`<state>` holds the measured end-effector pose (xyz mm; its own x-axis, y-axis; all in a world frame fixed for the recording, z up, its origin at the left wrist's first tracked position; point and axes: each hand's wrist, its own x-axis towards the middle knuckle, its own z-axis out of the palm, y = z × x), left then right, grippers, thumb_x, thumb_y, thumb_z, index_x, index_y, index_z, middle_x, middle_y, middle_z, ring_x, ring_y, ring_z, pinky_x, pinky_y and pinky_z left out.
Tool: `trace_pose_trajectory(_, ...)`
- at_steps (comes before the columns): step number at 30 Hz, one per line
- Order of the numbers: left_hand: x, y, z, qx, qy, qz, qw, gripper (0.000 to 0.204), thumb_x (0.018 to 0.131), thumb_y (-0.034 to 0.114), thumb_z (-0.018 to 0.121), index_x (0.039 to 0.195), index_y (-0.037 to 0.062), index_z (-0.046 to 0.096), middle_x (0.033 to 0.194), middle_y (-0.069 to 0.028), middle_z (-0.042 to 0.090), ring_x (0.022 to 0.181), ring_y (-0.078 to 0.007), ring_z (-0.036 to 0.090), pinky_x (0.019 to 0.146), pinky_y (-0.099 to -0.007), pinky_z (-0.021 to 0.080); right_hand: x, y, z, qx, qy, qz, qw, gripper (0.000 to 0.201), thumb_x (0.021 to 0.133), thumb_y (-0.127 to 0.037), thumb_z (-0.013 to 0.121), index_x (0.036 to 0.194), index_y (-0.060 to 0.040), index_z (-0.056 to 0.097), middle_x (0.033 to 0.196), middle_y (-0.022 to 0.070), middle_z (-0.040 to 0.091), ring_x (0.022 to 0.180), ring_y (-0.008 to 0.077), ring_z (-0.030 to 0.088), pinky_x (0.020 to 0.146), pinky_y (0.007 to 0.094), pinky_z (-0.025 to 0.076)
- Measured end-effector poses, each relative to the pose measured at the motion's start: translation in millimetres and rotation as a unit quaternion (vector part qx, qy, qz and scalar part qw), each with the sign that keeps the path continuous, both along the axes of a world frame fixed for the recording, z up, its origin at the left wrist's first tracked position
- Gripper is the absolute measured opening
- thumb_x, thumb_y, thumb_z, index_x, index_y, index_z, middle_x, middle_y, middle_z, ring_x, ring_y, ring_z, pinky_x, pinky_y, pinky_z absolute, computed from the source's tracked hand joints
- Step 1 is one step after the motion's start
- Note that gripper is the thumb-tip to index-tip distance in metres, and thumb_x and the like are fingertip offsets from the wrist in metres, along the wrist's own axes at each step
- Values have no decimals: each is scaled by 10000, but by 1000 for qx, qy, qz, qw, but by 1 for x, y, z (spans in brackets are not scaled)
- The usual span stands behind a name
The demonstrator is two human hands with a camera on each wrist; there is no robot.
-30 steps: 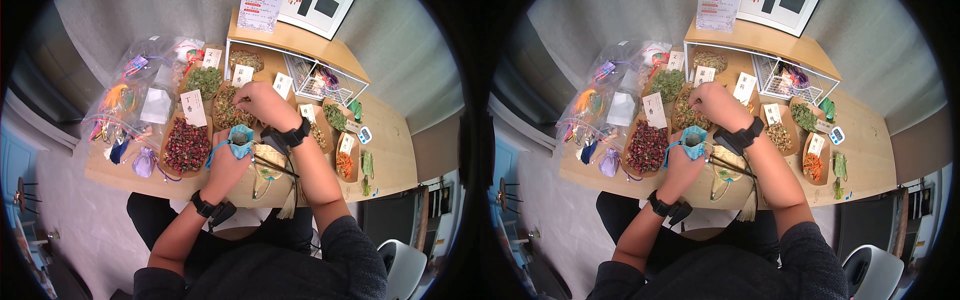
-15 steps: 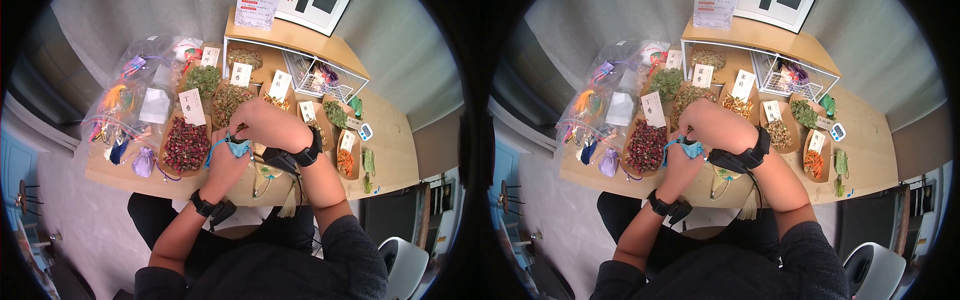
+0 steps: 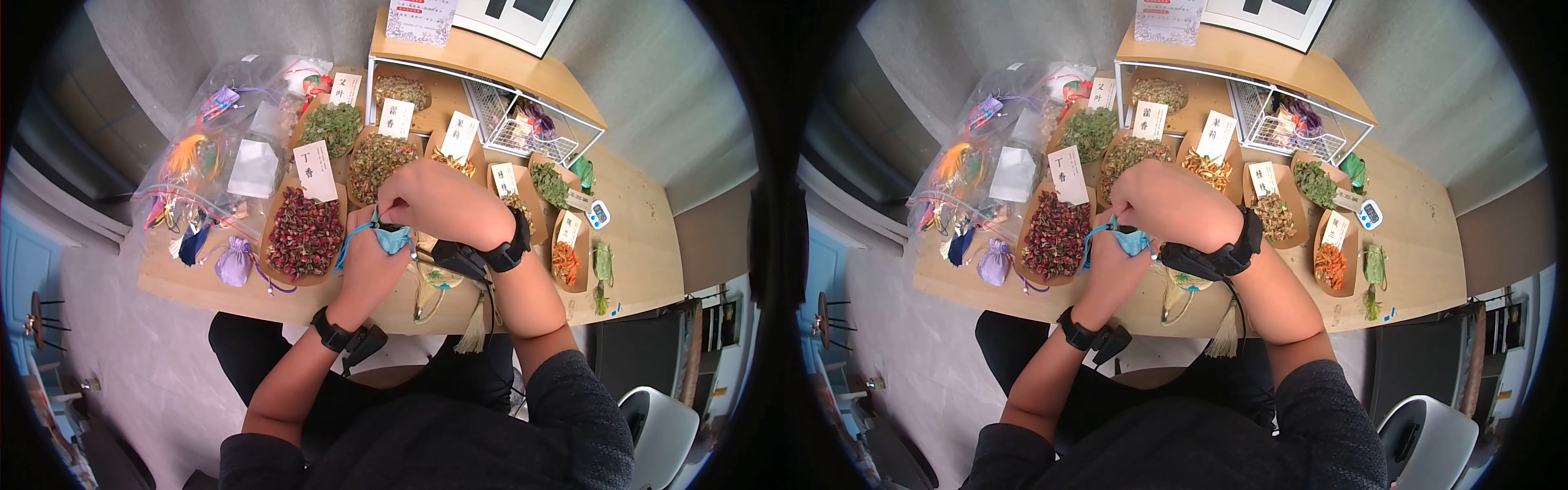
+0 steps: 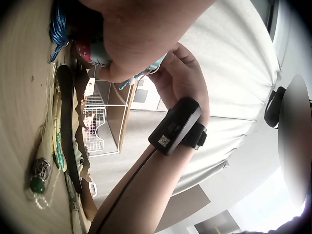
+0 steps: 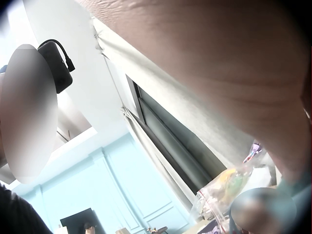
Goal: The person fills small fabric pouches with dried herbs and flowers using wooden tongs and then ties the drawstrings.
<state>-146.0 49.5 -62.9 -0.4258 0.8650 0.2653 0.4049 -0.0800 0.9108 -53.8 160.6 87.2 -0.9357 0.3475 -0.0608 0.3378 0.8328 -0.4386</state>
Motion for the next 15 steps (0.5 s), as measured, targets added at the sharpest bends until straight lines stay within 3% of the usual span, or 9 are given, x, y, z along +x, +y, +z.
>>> trace_pose_trajectory(9, 0, 0, -1, -16, -16, -7, 1000, 563, 786, 151, 798, 1253, -33, 540, 1185, -193, 586, 1180, -382, 519, 981, -464, 458, 0, 8, -11, -33, 62, 27, 997, 26, 801, -4, 663, 825, -6, 672, 780, 159, 664, 749, 354, 660, 695, 400, 530)
trace_pose_trajectory(15, 2, -3, 7, -5, 30, 16, 999, 562, 793, 162, 800, 1251, -33, 540, 1194, -194, 570, 1179, -384, 520, 974, -463, 459, -1, 11, -13, -24, 100, 54, 993, 29, 809, 1, 657, 834, -9, 669, 786, 138, 664, 739, 332, 654, 693, 390, 524)
